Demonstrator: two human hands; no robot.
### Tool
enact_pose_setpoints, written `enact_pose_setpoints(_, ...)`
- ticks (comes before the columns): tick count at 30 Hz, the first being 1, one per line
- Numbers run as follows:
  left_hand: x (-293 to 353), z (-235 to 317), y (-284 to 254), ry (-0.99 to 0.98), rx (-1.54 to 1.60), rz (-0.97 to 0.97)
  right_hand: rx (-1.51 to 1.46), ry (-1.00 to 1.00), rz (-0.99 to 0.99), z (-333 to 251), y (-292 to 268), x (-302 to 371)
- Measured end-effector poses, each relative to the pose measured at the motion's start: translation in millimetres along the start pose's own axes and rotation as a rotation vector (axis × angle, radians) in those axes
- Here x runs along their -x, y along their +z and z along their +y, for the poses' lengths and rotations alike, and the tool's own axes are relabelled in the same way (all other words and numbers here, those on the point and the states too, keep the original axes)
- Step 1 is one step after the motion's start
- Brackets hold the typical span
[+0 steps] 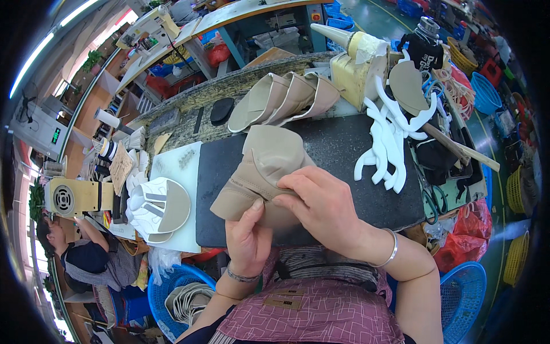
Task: Manually inserting liners into shoe uppers at a factory workstation.
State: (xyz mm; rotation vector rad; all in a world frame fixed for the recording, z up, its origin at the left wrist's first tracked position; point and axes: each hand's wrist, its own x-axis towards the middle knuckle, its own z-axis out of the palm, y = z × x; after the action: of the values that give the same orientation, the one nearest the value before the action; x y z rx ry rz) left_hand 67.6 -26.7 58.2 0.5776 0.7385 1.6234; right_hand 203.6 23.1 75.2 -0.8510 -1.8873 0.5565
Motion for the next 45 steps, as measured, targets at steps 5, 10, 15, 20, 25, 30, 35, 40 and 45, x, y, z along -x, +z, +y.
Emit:
enact_pose_setpoints(5, 2.6, -2.4, -11.8, 0.079, -0.027, -0.107, -0.134, 0.203, -0.218, -2.6, -10.2, -10.9)
enact_pose_setpoints(10, -16.4, 11.3, -18.2, -0.148, 0.217, -0.108, -0.178, 0.179, -0.318, -1.5, -9.0, -10.0)
enact_pose_setpoints(15, -9.6, -0.5, -37.1, 0.349, -0.474, -0.161, -0.531, 0.565, -0.701, 0.2, -8.8, -21.1)
enact_pose_setpoints(20, -10.8, -8.0, 2.9, 0.545, -0.362, 0.176, 0.039, -0.138, -0.06, -5.7, 12.8, -2.4)
enact_pose_setpoints(25, -7.5, -12.5, 8.3, 0.49, -0.309, 0.156, -0.1, -0.032, 0.134, -3.3, 31.0, -1.7)
enact_pose_setpoints(30, -0.3, -11.7, 1.0, 0.404, -0.212, 0.176, -0.435, 0.312, -0.086, -11.7, 19.2, -10.2)
enact_pose_setpoints(35, -15.5, 17.9, -21.8, -0.115, 0.623, -0.252, -0.622, 0.502, -0.166, -3.1, 7.3, -9.7)
enact_pose_setpoints(40, -11.3, 10.9, -23.2, 0.156, 0.083, -0.167, -0.468, 0.271, -0.123, -11.4, 8.1, -11.9)
enact_pose_setpoints(45, -3.5, 3.9, -12.2, 0.122, 0.051, -0.041, -0.295, 0.124, 0.011, -8.6, 15.5, -8.2)
